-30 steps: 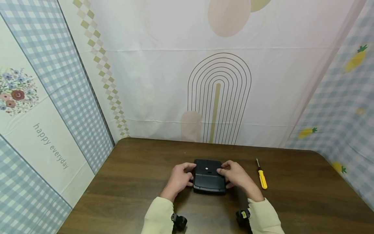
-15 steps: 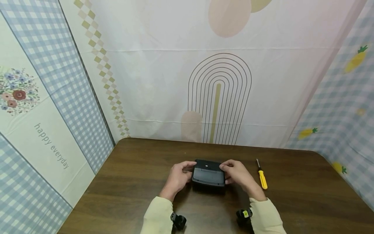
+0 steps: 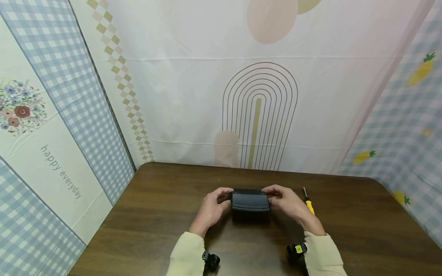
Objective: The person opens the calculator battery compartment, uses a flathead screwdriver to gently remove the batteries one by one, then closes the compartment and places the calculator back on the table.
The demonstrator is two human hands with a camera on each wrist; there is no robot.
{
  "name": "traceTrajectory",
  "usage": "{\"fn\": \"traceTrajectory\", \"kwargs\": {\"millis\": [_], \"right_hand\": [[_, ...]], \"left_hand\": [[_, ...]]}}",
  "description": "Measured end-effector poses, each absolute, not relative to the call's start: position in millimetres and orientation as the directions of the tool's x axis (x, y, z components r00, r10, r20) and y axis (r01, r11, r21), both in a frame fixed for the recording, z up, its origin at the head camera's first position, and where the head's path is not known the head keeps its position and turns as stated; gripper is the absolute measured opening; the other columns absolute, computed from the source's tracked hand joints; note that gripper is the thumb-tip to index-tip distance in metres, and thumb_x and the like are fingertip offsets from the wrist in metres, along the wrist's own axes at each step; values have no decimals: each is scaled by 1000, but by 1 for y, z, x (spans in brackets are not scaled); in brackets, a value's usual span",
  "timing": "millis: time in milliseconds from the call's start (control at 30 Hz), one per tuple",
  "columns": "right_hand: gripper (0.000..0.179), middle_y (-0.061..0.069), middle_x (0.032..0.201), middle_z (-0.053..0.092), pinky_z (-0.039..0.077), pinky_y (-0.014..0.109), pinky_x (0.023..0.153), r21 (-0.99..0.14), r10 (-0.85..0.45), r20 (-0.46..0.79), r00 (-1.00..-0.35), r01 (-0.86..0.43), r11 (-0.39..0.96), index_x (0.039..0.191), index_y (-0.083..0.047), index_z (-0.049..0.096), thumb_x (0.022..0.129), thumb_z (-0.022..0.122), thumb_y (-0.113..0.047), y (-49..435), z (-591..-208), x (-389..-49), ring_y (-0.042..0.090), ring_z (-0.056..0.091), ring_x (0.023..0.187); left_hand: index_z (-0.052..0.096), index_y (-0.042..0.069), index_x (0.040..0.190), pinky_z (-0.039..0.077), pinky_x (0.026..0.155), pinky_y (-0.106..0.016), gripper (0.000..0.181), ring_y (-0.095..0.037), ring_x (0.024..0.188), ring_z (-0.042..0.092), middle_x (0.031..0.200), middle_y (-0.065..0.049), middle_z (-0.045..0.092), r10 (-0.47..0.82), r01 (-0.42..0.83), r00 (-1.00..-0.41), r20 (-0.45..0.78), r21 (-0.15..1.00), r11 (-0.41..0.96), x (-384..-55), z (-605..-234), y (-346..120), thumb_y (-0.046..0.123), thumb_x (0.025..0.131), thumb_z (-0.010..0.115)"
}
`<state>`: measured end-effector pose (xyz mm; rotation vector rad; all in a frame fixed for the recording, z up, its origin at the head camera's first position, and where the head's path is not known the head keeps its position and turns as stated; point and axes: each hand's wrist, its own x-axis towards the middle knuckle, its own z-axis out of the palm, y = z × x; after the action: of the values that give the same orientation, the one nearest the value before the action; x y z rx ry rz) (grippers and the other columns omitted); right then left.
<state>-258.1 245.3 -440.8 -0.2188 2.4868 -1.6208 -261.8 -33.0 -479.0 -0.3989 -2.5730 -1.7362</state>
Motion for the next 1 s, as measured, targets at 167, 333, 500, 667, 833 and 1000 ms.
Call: {"fn": "traceTrajectory", "kwargs": {"millis": [167, 333, 500, 667, 833, 1000], "right_hand": [[38, 25, 133, 65, 59, 38, 85, -899, -269, 16, -963, -132, 418, 137, 4, 66, 99, 64, 5, 251, -442, -258, 39, 67, 121], [38, 20, 133, 67, 58, 40, 90, -893, -251, 46, -967, -152, 424, 139, 0, 67, 101, 66, 0, 253, -442, -261, 36, 68, 120], [38, 14, 130, 70, 56, 35, 90, -877, -236, 61, -970, -165, 450, 140, -4, 67, 102, 65, -2, 253, -442, -261, 29, 67, 117], [38, 12, 129, 71, 55, 36, 90, -870, -224, 73, -972, -172, 461, 141, -5, 67, 103, 67, -6, 253, -441, -261, 28, 66, 117], [37, 8, 125, 72, 55, 41, 92, -872, -215, 63, -975, -158, 463, 140, -8, 68, 103, 71, -15, 252, -439, -260, 25, 66, 115], [42, 9, 124, 72, 56, 51, 96, -893, -220, 33, -975, -128, 432, 142, -7, 67, 103, 73, -22, 252, -439, -259, 23, 67, 112]], "left_hand": [[73, 18, 132, 51, 104, -56, 31, -35, 125, 66, 130, -7, 72, 207, 234, -963, 171, 914, 331, -263, -480, -33, 12, 101, 74], [72, 19, 134, 50, 106, -55, 32, -33, 127, 65, 128, -5, 73, 184, 240, -965, 188, 918, 317, -264, -480, -33, 20, 102, 73], [72, 19, 135, 46, 110, -56, 33, -29, 131, 62, 128, -2, 74, 148, 231, -970, 193, 920, 316, -265, -478, -32, 26, 103, 72], [72, 19, 135, 41, 112, -59, 35, -29, 133, 59, 127, -1, 74, 125, 195, -978, 166, 940, 281, -265, -475, -32, 32, 103, 72], [71, 17, 136, 43, 111, -60, 38, -30, 131, 60, 131, -4, 71, 119, 160, -984, 135, 959, 233, -264, -473, -32, 37, 104, 71], [68, 15, 141, 47, 107, -56, 43, -29, 127, 62, 132, -6, 70, 116, 146, -986, 123, 964, 223, -262, -472, -32, 40, 105, 68]]}}
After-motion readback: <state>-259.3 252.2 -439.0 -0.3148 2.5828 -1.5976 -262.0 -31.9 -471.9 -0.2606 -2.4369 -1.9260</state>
